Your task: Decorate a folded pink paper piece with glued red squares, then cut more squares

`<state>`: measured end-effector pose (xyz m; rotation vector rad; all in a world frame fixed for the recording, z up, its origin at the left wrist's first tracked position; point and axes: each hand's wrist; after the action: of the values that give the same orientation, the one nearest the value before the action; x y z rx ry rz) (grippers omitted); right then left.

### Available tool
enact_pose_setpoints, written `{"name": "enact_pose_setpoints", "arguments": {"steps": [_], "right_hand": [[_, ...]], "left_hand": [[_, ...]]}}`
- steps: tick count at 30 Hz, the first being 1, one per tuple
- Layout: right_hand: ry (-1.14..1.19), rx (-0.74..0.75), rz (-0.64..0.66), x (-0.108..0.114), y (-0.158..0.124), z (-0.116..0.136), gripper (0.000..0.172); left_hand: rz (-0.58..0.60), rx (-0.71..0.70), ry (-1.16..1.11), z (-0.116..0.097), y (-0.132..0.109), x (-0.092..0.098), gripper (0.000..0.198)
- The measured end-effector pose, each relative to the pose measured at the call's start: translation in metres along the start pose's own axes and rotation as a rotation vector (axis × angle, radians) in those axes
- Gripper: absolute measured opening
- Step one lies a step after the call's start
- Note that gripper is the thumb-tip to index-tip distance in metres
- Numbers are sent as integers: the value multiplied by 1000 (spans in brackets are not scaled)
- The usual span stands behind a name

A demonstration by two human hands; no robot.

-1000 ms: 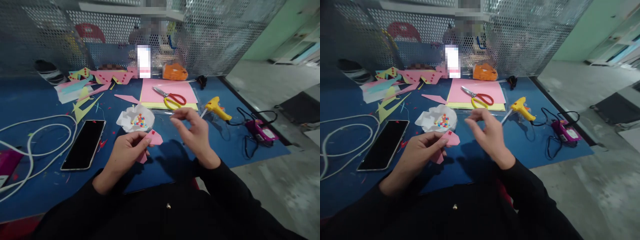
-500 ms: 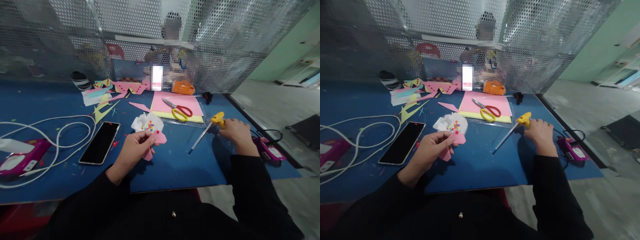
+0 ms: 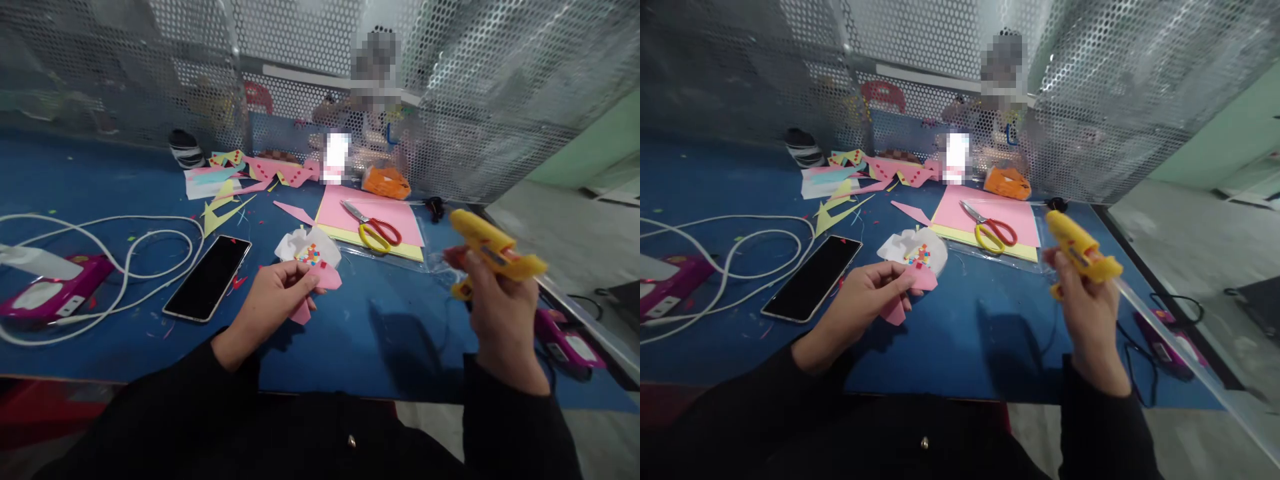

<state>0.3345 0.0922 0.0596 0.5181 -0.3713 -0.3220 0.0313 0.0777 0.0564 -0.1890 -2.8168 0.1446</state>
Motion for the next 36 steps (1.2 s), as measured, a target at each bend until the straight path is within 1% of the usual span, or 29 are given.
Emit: {"name": "enact_pose_setpoints", "arguments": {"steps": [1,2,4,5,8,10,15,19,25,30,36], "right_hand": [[42,-24,50,-11,-13,10,24],[80,-43,134,-22,-26,19,23],[195,-63,296,-43,-50,33,19],[244,-45,364,-51,-59,37,17],[219,11,506,-67,-71,42,10],[174,39,546,-71,-72,40,9],[133,88,534,-71,-70,34,12],[73,67,540,-70,-73,33,12],[55,114,527,-71,-72,33,11],[43,104,498,-73,-74,32,10],[44,95,517,-72,-75,31,7]], "left_hand": [[-6,3,-1,0,0,0,22],[-16,8,-1,0,0,0,22],[-49,25,5,1,1,1,23],[-64,32,13,1,2,1,23],[-93,43,23,0,3,2,25],[-107,66,7,0,4,3,25],[-108,115,-32,-1,5,3,22],[-97,119,-31,-1,5,2,23],[-82,107,-18,-2,4,1,24],[-89,123,-14,-2,4,1,20],[-91,121,-12,1,3,0,21]]}}
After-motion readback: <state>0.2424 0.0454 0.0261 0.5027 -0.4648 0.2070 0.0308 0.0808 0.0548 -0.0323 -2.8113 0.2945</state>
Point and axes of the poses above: each hand's wrist, its own y-axis towards the middle knuckle, its own x-axis out of the back of the hand, z = x × y, and after that the axes turned 15 degrees about y, right-handed
